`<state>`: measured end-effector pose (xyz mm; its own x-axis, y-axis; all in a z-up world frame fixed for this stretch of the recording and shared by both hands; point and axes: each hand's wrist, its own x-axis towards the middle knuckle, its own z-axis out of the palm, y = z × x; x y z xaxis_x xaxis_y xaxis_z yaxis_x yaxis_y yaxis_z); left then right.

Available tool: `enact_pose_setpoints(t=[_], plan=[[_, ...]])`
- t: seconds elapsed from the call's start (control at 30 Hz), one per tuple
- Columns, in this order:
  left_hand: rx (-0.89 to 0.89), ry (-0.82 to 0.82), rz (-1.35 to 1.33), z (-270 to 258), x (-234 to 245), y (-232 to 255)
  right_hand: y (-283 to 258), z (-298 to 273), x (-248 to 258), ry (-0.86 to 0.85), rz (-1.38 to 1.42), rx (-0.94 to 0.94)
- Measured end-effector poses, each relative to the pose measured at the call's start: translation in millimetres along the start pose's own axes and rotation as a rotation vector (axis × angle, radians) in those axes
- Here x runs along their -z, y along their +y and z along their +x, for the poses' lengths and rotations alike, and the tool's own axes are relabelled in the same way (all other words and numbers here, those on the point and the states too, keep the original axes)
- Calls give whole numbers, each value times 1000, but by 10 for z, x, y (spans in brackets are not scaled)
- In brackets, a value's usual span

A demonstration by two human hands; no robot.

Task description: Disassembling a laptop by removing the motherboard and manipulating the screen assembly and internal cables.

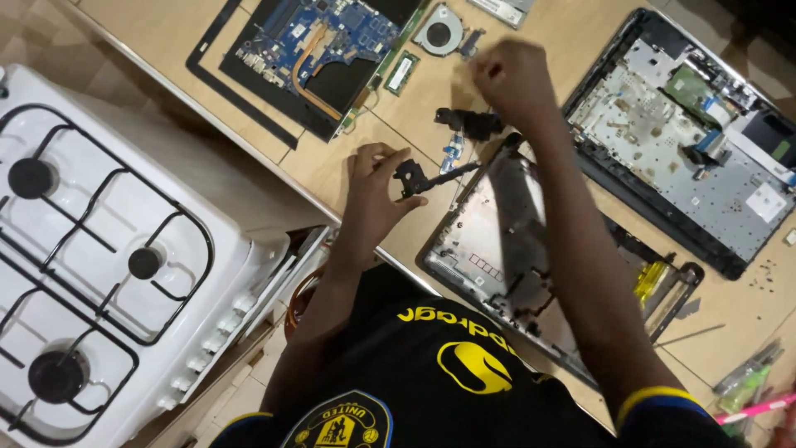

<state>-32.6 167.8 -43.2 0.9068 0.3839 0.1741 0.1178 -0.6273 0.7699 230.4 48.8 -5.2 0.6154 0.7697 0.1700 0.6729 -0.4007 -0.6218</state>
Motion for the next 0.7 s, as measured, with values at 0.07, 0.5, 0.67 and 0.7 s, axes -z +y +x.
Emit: enact_pose_setpoints(t=[0.07, 0.5, 0.67, 0.7], plan=[[3, -29, -5, 22, 9, 40, -347, -229, 195, -218, -27, -149], [-113, 155, -58, 56, 321, -125, -297, -396, 159, -98, 113, -37], [-51, 225, 14, 293, 311, -324, 21, -58, 116, 115, 77, -59], [-93, 278, 87, 381, 312, -355, 162, 44, 88, 186, 13, 83]])
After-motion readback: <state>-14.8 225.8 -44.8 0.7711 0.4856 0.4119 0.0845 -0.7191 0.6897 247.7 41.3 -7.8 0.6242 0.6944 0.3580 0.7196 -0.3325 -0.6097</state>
